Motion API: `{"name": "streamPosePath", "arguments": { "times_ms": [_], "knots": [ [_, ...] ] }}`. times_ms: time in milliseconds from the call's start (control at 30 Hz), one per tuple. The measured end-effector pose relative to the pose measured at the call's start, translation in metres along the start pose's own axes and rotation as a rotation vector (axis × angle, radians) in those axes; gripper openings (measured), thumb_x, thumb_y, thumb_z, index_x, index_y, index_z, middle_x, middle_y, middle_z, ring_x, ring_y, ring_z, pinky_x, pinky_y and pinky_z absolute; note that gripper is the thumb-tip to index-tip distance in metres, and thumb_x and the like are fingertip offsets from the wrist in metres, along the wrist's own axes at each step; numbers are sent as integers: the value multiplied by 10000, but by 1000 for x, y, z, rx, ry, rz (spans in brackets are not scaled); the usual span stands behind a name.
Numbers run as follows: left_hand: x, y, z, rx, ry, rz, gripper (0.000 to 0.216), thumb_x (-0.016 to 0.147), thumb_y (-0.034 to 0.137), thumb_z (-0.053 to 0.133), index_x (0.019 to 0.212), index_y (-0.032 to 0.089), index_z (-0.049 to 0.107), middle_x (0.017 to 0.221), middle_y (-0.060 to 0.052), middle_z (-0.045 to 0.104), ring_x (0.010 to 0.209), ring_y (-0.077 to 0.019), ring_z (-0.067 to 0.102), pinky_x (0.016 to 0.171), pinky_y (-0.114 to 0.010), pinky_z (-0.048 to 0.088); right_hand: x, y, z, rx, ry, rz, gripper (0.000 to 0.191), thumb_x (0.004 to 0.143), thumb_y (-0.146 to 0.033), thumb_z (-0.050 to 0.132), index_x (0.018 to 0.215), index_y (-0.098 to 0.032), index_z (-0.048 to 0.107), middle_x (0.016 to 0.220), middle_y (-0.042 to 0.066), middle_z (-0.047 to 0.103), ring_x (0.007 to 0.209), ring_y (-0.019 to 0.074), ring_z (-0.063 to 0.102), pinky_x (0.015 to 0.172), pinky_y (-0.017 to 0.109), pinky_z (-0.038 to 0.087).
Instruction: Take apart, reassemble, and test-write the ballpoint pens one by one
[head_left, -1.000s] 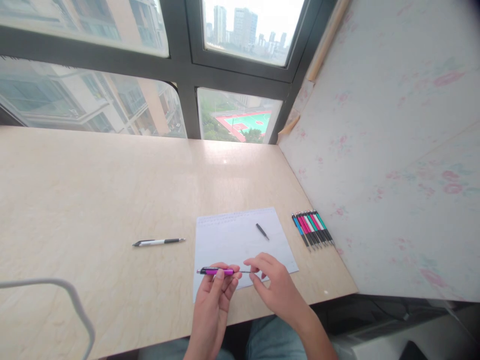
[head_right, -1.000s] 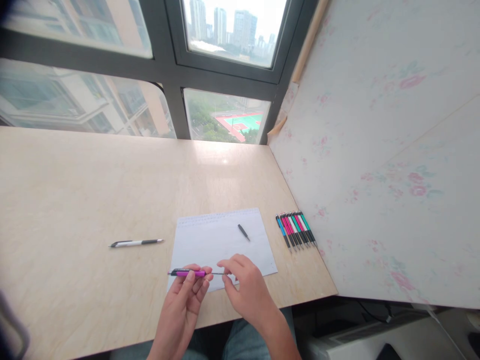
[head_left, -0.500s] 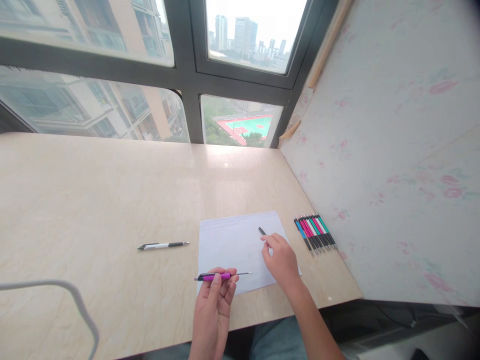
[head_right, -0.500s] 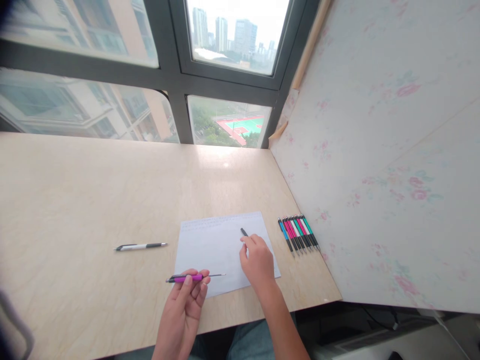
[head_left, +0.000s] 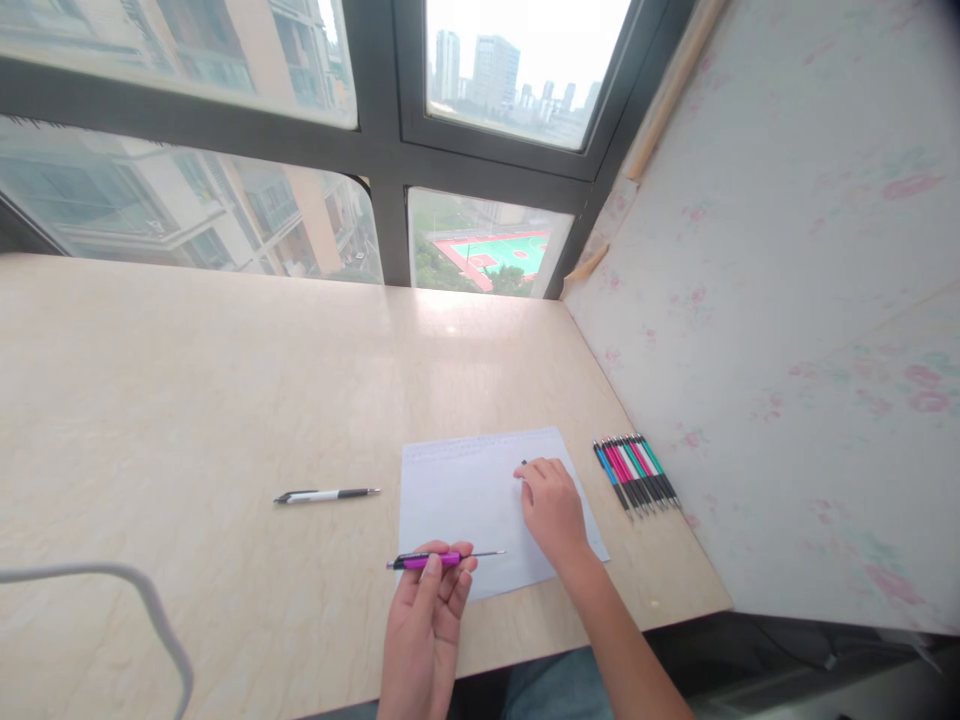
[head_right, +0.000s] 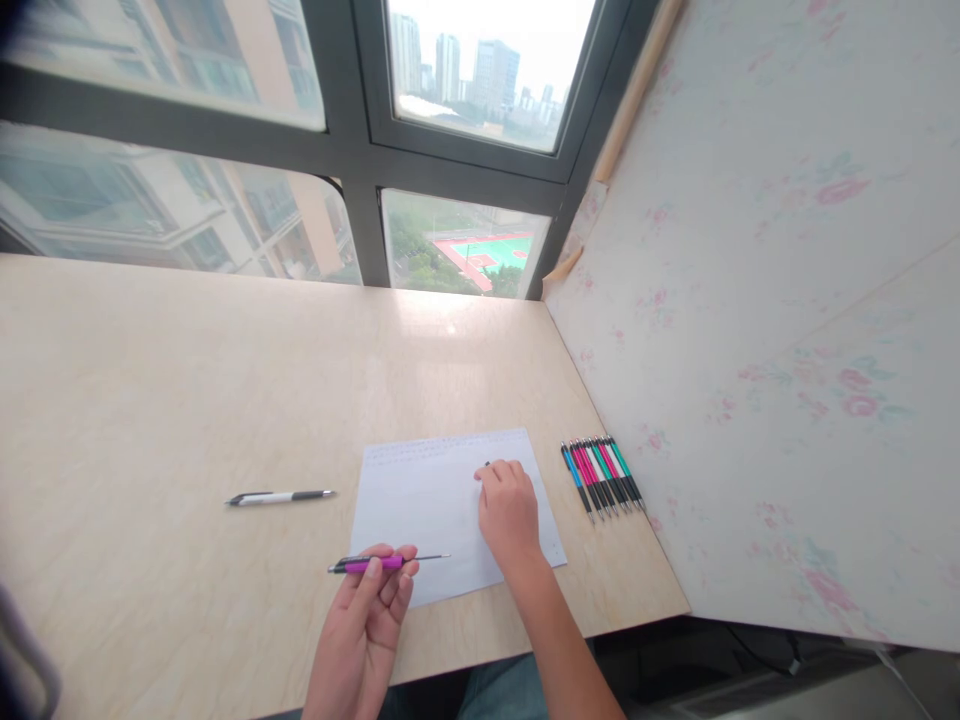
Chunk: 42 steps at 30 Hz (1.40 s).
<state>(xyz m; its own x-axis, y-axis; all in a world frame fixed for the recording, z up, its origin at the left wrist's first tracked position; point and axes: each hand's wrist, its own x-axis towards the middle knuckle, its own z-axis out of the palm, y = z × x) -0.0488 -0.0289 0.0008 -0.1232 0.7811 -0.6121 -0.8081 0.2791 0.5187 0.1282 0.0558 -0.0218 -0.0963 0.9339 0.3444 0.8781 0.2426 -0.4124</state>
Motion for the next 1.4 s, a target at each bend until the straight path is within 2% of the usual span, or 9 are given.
{"name": "streamPosePath", "arguments": {
  "times_ms": [200, 567, 1067, 1300, 1400],
  "knots": [
    [4, -1, -3, -11, 8, -22, 171, 787, 112, 698, 946, 139, 640, 946, -113, 744, 805, -172, 728, 754, -244, 601, 1, 3, -2, -25, -91, -53, 259, 793, 8, 530, 851, -206, 665, 924, 62, 629, 922, 235, 504, 807, 373, 416],
    [0, 1, 0, 6, 21, -20, 176, 766, 137, 726, 924, 135, 647, 929, -113, 748, 778, -171, 726, 722, -236, 601, 7, 16, -4, -93, -139, -150, 235, 839, -38, 551, 883, -216, 698, 912, 54, 656, 920, 224, 497, 796, 360, 373],
    [-1, -2, 0, 10, -15, -12, 235, 734, 172, 765, 934, 136, 647, 935, -112, 745, 775, -167, 722, 719, -236, 597, 10, 14, -9, -127, -176, -168, 208, 839, -91, 572, 951, -220, 690, 910, 60, 652, 917, 229, 497, 796, 361, 354],
    [0, -1, -3, 14, -28, -4, 236, 745, 172, 758, 952, 143, 647, 949, -108, 742, 789, -164, 721, 735, -242, 597, 15, 17, -12, -155, -193, -198, 142, 837, -116, 599, 824, -218, 697, 884, 60, 635, 894, 223, 492, 784, 360, 349],
    [-1, -1, -3, 17, -32, 2, 232, 750, 174, 755, 954, 144, 647, 951, -108, 742, 798, -162, 720, 741, -240, 595, 16, 20, -11, -142, -196, -177, 145, 841, -118, 596, 854, -219, 699, 887, 59, 641, 897, 227, 501, 799, 370, 356]
  ]
}}
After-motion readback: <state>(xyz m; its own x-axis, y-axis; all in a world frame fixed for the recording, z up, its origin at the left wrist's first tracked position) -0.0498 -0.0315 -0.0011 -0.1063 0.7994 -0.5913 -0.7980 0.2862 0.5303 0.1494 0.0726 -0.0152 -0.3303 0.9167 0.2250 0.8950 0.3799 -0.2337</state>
